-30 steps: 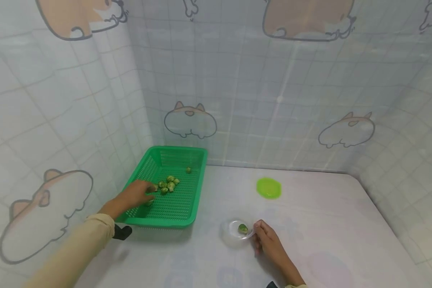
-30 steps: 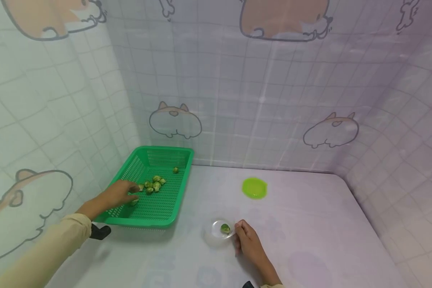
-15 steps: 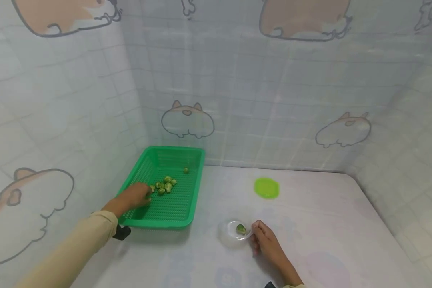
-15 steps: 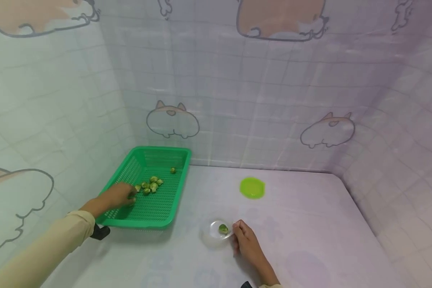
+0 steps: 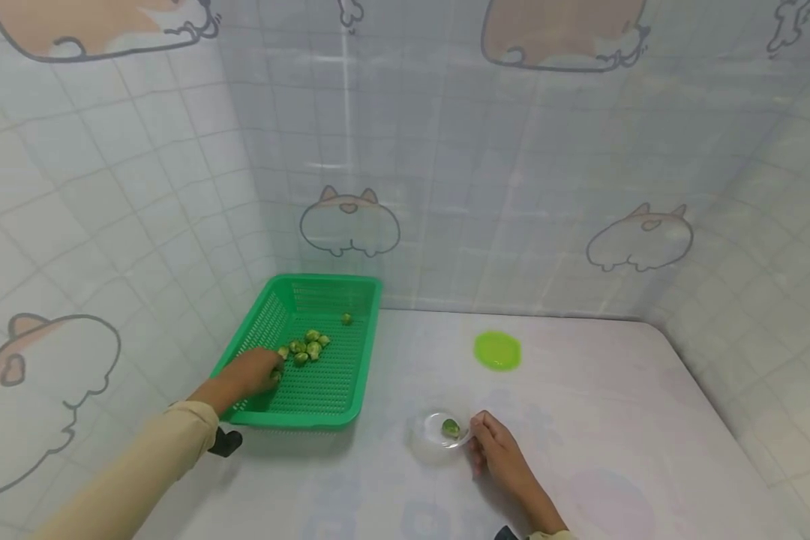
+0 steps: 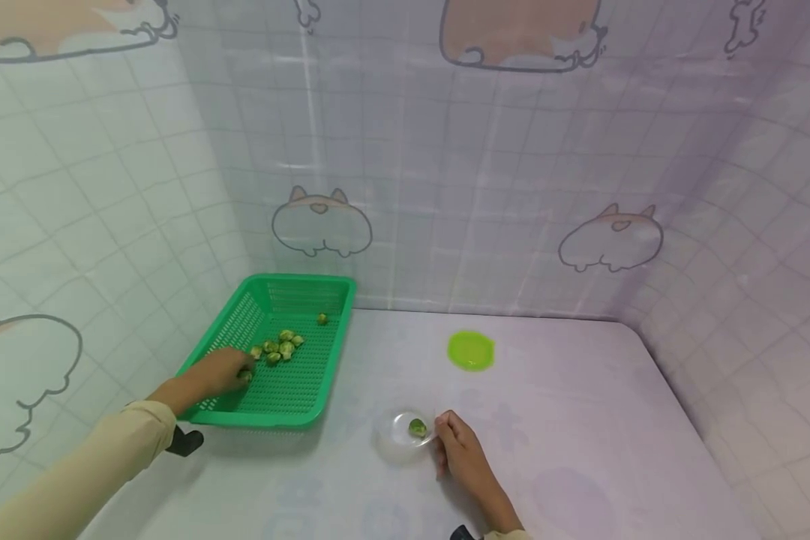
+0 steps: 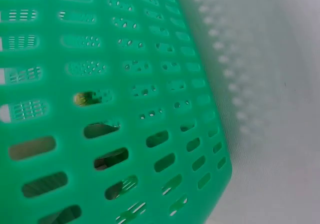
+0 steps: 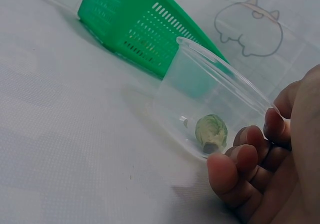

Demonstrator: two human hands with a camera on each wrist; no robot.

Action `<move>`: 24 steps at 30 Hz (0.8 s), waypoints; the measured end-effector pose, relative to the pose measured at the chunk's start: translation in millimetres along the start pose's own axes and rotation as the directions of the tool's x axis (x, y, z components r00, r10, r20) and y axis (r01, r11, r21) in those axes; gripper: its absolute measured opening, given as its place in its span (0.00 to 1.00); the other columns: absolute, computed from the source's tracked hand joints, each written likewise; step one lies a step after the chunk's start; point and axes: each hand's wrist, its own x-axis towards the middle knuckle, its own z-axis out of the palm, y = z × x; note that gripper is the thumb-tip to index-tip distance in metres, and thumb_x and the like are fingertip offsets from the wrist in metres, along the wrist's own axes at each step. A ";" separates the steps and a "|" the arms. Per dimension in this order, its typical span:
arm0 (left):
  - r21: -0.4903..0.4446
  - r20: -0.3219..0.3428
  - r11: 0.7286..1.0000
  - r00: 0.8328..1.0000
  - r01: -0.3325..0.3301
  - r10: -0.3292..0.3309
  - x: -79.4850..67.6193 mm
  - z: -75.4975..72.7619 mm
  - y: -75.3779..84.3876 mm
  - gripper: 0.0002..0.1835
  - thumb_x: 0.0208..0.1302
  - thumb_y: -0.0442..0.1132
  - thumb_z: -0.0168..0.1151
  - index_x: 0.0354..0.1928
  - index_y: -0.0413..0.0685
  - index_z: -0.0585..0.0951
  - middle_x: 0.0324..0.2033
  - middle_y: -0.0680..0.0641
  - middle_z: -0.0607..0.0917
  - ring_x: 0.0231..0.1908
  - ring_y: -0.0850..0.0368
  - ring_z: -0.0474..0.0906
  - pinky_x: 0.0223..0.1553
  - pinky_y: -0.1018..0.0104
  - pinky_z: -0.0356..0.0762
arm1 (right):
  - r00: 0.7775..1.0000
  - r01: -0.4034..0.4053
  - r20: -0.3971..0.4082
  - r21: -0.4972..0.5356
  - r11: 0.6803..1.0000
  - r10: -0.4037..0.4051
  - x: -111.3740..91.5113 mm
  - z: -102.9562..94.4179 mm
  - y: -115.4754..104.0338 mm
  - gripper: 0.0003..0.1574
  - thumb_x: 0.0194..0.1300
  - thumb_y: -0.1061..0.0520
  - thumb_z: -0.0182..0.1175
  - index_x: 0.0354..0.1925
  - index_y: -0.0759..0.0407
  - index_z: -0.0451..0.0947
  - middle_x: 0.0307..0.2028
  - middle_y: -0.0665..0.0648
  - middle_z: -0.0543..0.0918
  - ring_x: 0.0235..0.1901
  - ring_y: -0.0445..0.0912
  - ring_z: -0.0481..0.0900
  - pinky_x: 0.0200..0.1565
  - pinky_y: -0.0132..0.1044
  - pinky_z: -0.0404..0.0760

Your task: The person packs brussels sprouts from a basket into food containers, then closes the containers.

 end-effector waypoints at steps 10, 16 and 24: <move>-0.055 -0.039 0.998 0.999 -0.021 0.019 -7.3 0.1 0.7 0.12 0.58 0.31 0.72 0.44 0.34 0.86 0.40 0.40 0.88 0.40 0.43 0.84 0.42 0.48 0.85 | 1.000 0.018 0.008 0.042 0.999 -0.018 -0.8 0.1 2.6 0.20 0.82 0.49 0.44 0.39 0.64 0.67 0.29 0.56 0.72 0.20 0.45 0.72 0.20 0.37 0.79; -0.086 -0.071 0.995 0.997 -0.040 0.034 -9.5 -1.4 1.7 0.13 0.59 0.31 0.72 0.45 0.34 0.85 0.40 0.40 0.88 0.41 0.44 0.84 0.42 0.48 0.84 | 1.000 0.003 0.001 0.021 1.000 -0.003 -1.3 -0.7 -1.4 0.18 0.83 0.52 0.42 0.39 0.64 0.67 0.29 0.57 0.72 0.20 0.46 0.72 0.21 0.37 0.79; -0.131 -0.139 0.986 0.987 -0.099 0.081 -11.3 -4.0 6.4 0.14 0.60 0.34 0.72 0.47 0.35 0.86 0.38 0.44 0.89 0.39 0.48 0.85 0.40 0.51 0.84 | 1.000 -0.029 -0.010 0.000 1.000 0.029 -4.1 -0.2 -9.9 0.17 0.83 0.54 0.41 0.39 0.64 0.67 0.29 0.58 0.72 0.21 0.46 0.72 0.21 0.35 0.79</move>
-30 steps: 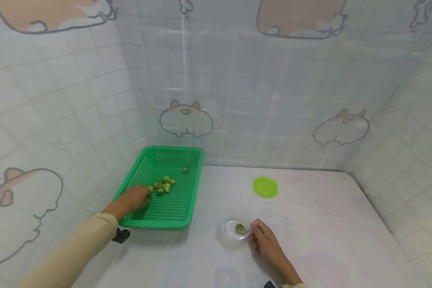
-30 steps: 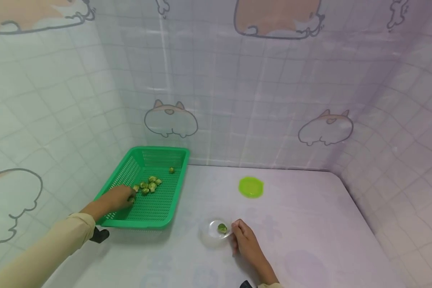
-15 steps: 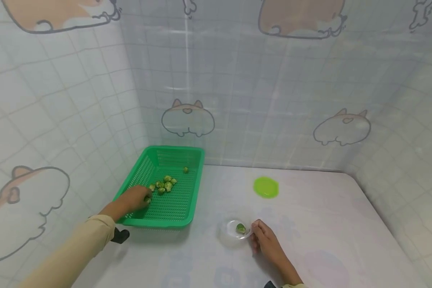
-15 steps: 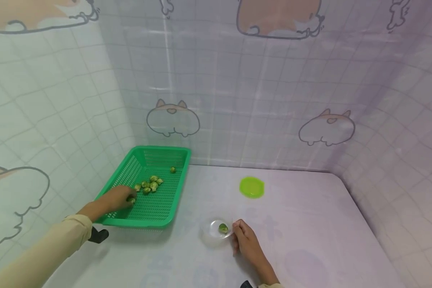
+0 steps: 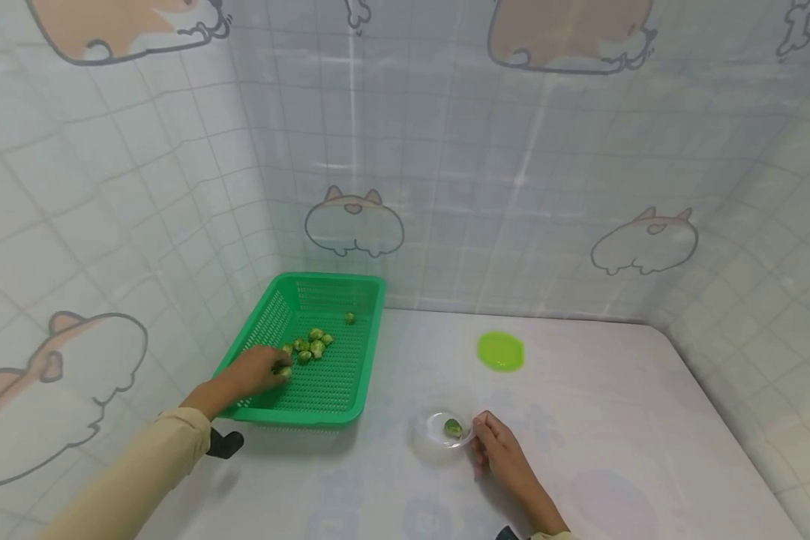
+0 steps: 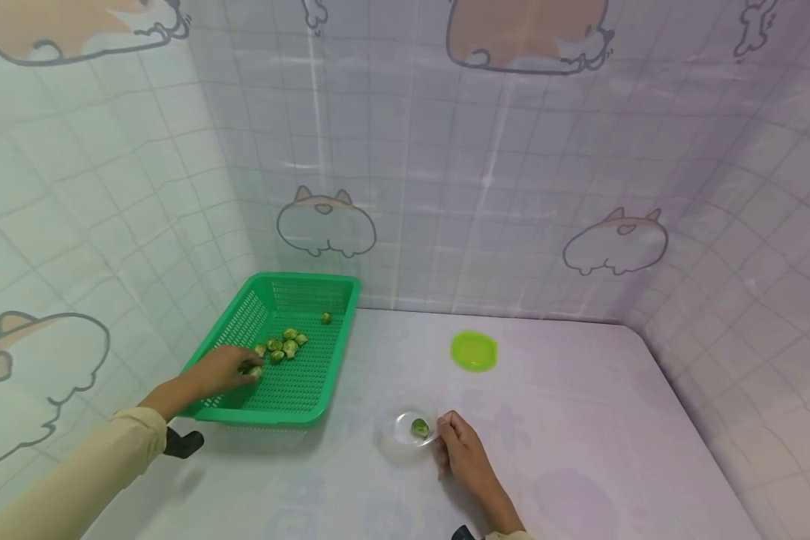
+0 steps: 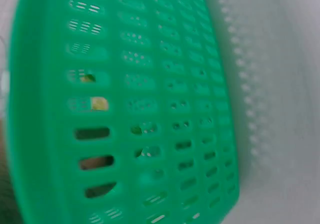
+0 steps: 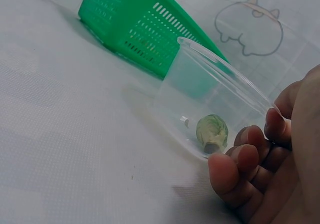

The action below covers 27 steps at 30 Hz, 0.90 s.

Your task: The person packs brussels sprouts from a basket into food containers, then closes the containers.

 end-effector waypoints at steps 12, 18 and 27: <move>-0.127 -0.027 0.990 0.998 0.056 -0.060 5.4 -11.2 18.8 0.19 0.64 0.40 0.70 0.55 0.41 0.84 0.49 0.43 0.87 0.47 0.47 0.84 0.47 0.49 0.84 | 1.000 0.013 0.022 0.028 1.000 -0.013 6.6 -5.9 8.3 0.20 0.82 0.47 0.45 0.39 0.61 0.68 0.29 0.56 0.73 0.20 0.46 0.73 0.21 0.39 0.80; -0.143 -0.062 0.990 0.998 0.001 -0.010 6.0 -20.0 34.9 0.17 0.64 0.40 0.71 0.53 0.44 0.85 0.48 0.45 0.88 0.46 0.49 0.85 0.46 0.51 0.84 | 0.999 0.030 0.039 0.012 0.999 -0.031 7.2 -6.6 9.1 0.23 0.81 0.43 0.44 0.39 0.61 0.68 0.29 0.56 0.73 0.21 0.46 0.73 0.22 0.39 0.81; -0.182 -0.061 0.983 0.998 -0.024 0.013 9.4 -24.6 56.5 0.17 0.65 0.41 0.70 0.55 0.46 0.84 0.49 0.47 0.87 0.48 0.51 0.85 0.49 0.52 0.84 | 0.998 0.020 0.052 0.023 1.000 -0.022 7.0 -6.1 9.4 0.22 0.82 0.44 0.43 0.40 0.61 0.68 0.30 0.56 0.73 0.22 0.46 0.73 0.22 0.40 0.82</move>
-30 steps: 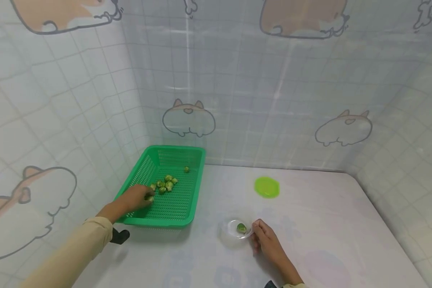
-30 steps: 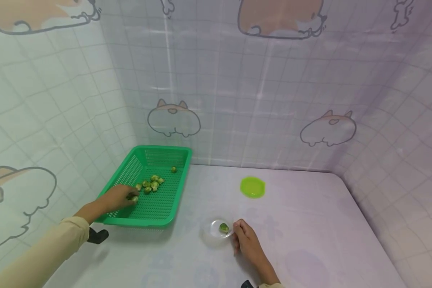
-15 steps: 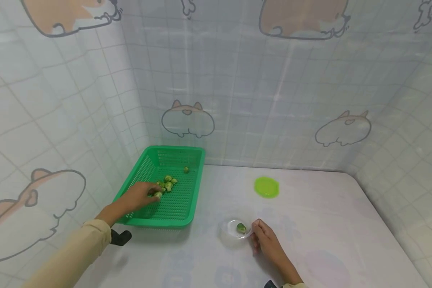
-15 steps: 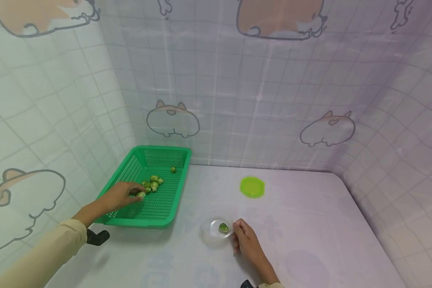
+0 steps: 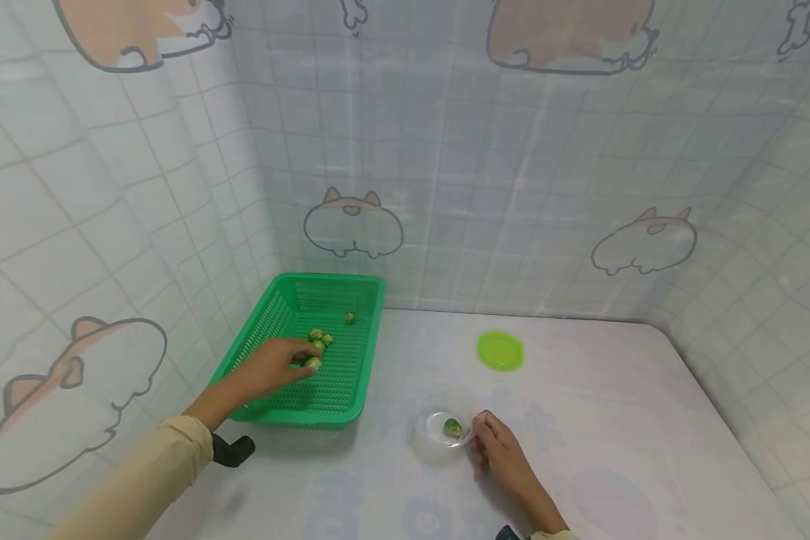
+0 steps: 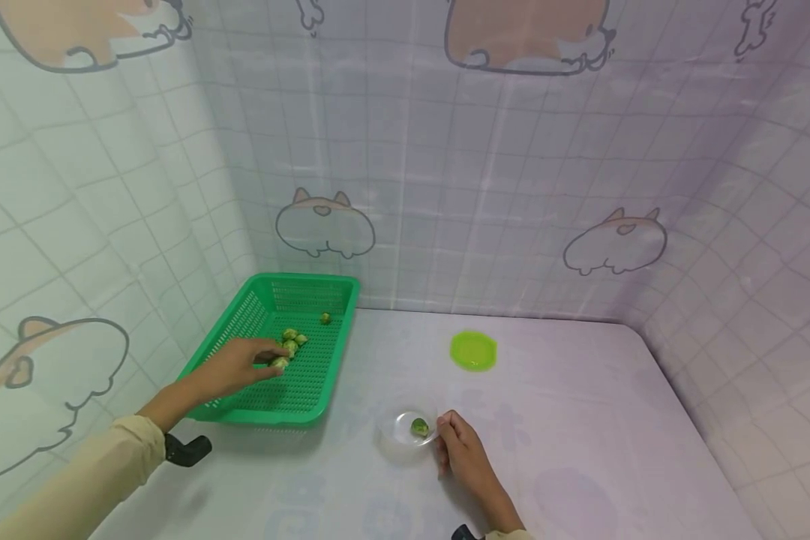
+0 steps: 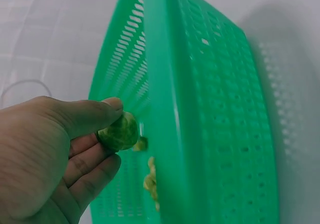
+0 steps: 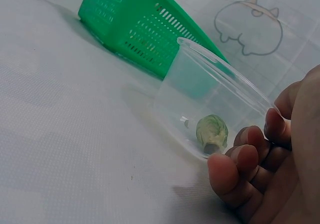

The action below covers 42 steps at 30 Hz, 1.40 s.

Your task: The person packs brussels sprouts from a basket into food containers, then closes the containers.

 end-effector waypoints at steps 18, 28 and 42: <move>-0.075 0.025 0.996 0.998 -0.056 0.058 8.7 4.4 51.7 0.17 0.67 0.45 0.68 0.56 0.52 0.84 0.51 0.54 0.87 0.51 0.56 0.84 0.52 0.57 0.84 | 1.000 0.025 -0.007 0.018 1.000 -0.025 -2.2 0.4 0.1 0.22 0.82 0.45 0.44 0.39 0.62 0.67 0.28 0.56 0.72 0.20 0.45 0.73 0.21 0.40 0.81; -0.177 0.092 0.983 0.994 -0.048 0.066 16.5 16.4 77.3 0.19 0.68 0.45 0.67 0.59 0.50 0.82 0.52 0.54 0.85 0.53 0.55 0.82 0.54 0.53 0.82 | 1.000 0.000 -0.021 -0.003 1.000 0.000 -2.1 2.2 0.0 0.22 0.82 0.46 0.44 0.39 0.64 0.68 0.28 0.57 0.72 0.21 0.47 0.73 0.21 0.40 0.81; -0.254 0.098 0.960 0.985 -0.115 0.144 31.4 35.5 107.6 0.17 0.67 0.42 0.68 0.56 0.51 0.83 0.50 0.53 0.86 0.52 0.58 0.83 0.54 0.55 0.82 | 1.000 0.006 -0.028 0.028 1.000 -0.006 -3.0 3.0 -2.0 0.20 0.82 0.47 0.44 0.40 0.63 0.68 0.28 0.56 0.72 0.21 0.47 0.73 0.21 0.40 0.81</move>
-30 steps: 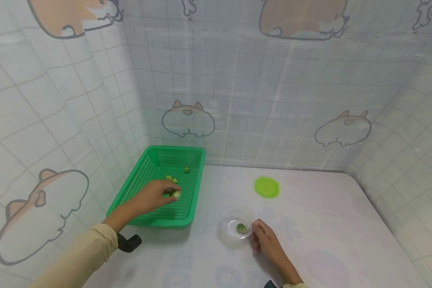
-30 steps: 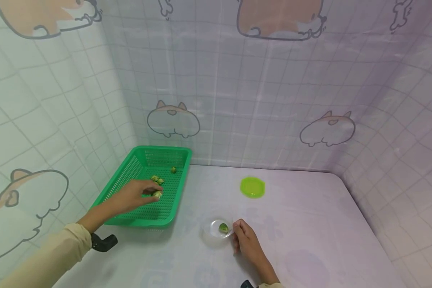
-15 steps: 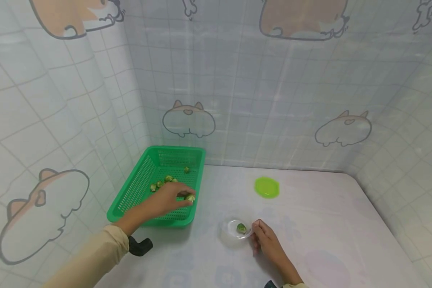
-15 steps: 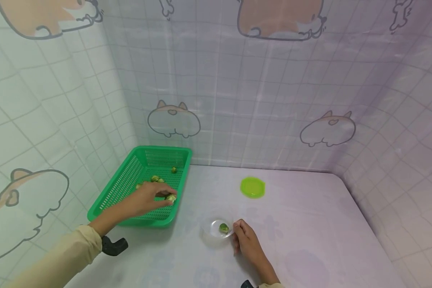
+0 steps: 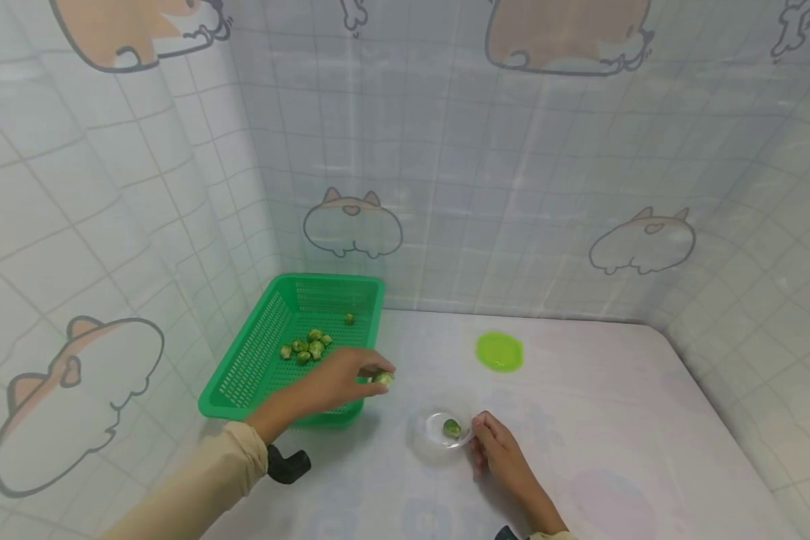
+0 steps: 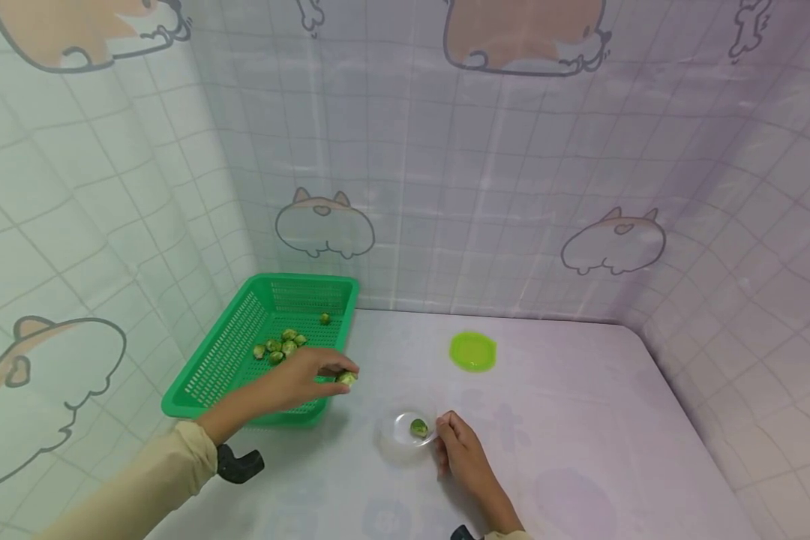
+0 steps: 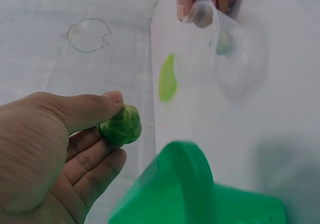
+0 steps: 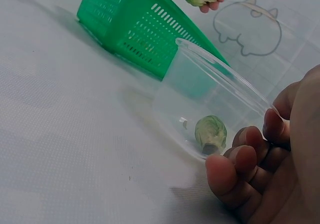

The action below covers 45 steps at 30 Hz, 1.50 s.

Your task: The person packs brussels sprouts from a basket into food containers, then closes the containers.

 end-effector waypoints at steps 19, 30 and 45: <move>-0.046 0.098 0.997 0.993 -0.056 0.060 37.3 55.0 22.5 0.15 0.66 0.41 0.69 0.54 0.52 0.85 0.47 0.57 0.87 0.48 0.67 0.82 0.52 0.71 0.81 | 0.999 -0.046 -0.016 -0.020 0.999 0.045 1.6 -1.5 3.1 0.19 0.83 0.49 0.43 0.40 0.62 0.68 0.30 0.56 0.72 0.23 0.48 0.72 0.21 0.39 0.80; -0.005 0.156 0.999 0.986 -0.053 0.053 55.7 87.2 24.0 0.14 0.63 0.38 0.72 0.51 0.49 0.86 0.46 0.57 0.88 0.45 0.70 0.82 0.50 0.75 0.80 | 0.999 -0.023 0.021 -0.021 1.000 0.024 1.5 -2.7 0.2 0.21 0.84 0.50 0.41 0.39 0.66 0.67 0.28 0.57 0.72 0.21 0.48 0.72 0.21 0.42 0.81; 0.092 0.200 0.995 0.979 -0.041 0.022 63.2 111.4 28.8 0.14 0.62 0.38 0.73 0.50 0.48 0.87 0.43 0.60 0.88 0.42 0.73 0.79 0.46 0.78 0.78 | 1.000 -0.002 0.023 0.032 0.999 0.002 -0.8 -1.8 -4.6 0.21 0.83 0.50 0.43 0.39 0.66 0.68 0.29 0.58 0.72 0.20 0.46 0.71 0.20 0.39 0.80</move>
